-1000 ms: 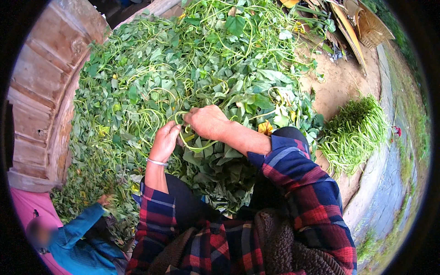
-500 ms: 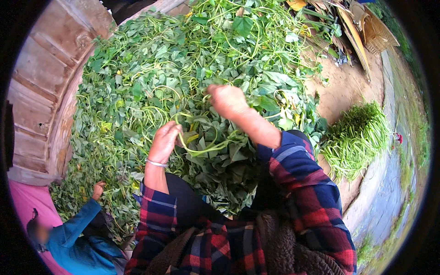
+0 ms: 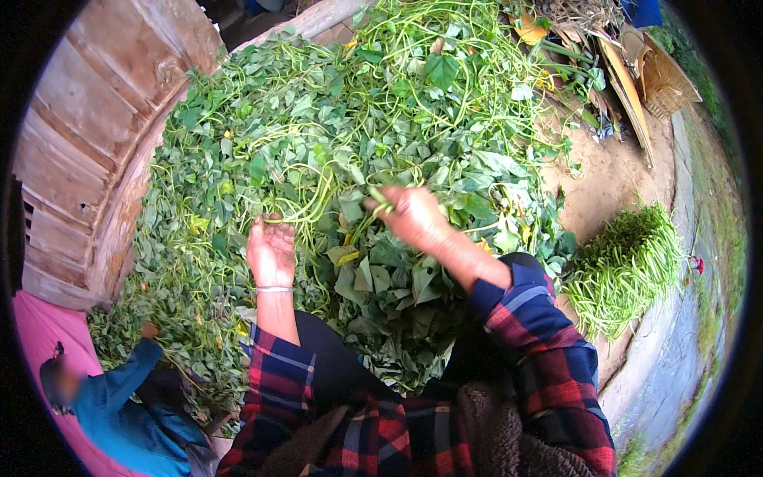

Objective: The person sits on the ground and sorts through a large pile of green leafy vegetables, picking up stems and leaves, separating them, and placing the sorted portions into a pile beside them.

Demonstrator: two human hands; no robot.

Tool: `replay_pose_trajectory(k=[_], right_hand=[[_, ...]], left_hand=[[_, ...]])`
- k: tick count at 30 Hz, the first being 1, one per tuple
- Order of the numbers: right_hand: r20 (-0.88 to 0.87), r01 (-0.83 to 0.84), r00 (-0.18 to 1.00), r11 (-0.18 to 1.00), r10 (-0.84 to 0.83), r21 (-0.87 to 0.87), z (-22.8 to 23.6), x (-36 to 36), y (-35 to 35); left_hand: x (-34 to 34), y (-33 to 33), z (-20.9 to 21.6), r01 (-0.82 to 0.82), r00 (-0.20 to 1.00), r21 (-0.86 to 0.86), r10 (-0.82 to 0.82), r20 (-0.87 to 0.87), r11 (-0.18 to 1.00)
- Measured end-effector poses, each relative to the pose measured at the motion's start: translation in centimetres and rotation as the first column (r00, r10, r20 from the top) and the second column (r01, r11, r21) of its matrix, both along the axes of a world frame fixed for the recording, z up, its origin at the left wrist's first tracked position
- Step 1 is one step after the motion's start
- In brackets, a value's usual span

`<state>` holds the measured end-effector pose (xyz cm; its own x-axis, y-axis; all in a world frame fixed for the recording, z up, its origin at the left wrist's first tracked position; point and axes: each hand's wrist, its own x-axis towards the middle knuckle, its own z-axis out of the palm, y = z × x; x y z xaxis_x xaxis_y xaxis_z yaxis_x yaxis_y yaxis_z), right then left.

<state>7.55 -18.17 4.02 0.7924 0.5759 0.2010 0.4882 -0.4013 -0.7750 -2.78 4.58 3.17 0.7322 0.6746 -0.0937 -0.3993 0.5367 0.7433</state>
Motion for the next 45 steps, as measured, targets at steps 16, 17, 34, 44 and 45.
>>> replay_pose_trajectory(k=[16,17,34,44,45], right_hand=[[0.283,-0.324,0.907,0.946,0.312,-0.005,-1.1,-2.4,2.4],[0.294,-0.323,0.903,0.946,0.313,-0.014,-1.3,-2.1,2.3],[0.343,-0.285,0.892,0.955,0.295,-0.082,-0.9,-1.4,1.8],[0.305,0.022,0.952,0.996,0.004,-0.084,-2.3,1.9,1.3],[0.218,0.150,0.966,0.988,-0.140,-0.027,-2.1,2.9,1.1]], left_hand=[[0.4,-3.9,0.8,0.210,0.977,0.231,-0.194,-0.090,0.950],[0.5,-4.1,0.7,0.241,0.970,0.251,-0.220,-0.108,0.938],[0.1,-4.5,0.1,0.535,0.841,0.566,-0.330,-0.429,0.627],[-0.7,-4.7,0.6,0.769,0.633,0.371,-0.537,-0.558,0.521],[-1.0,-5.0,0.7,0.753,0.657,0.447,-0.513,-0.552,0.484]])
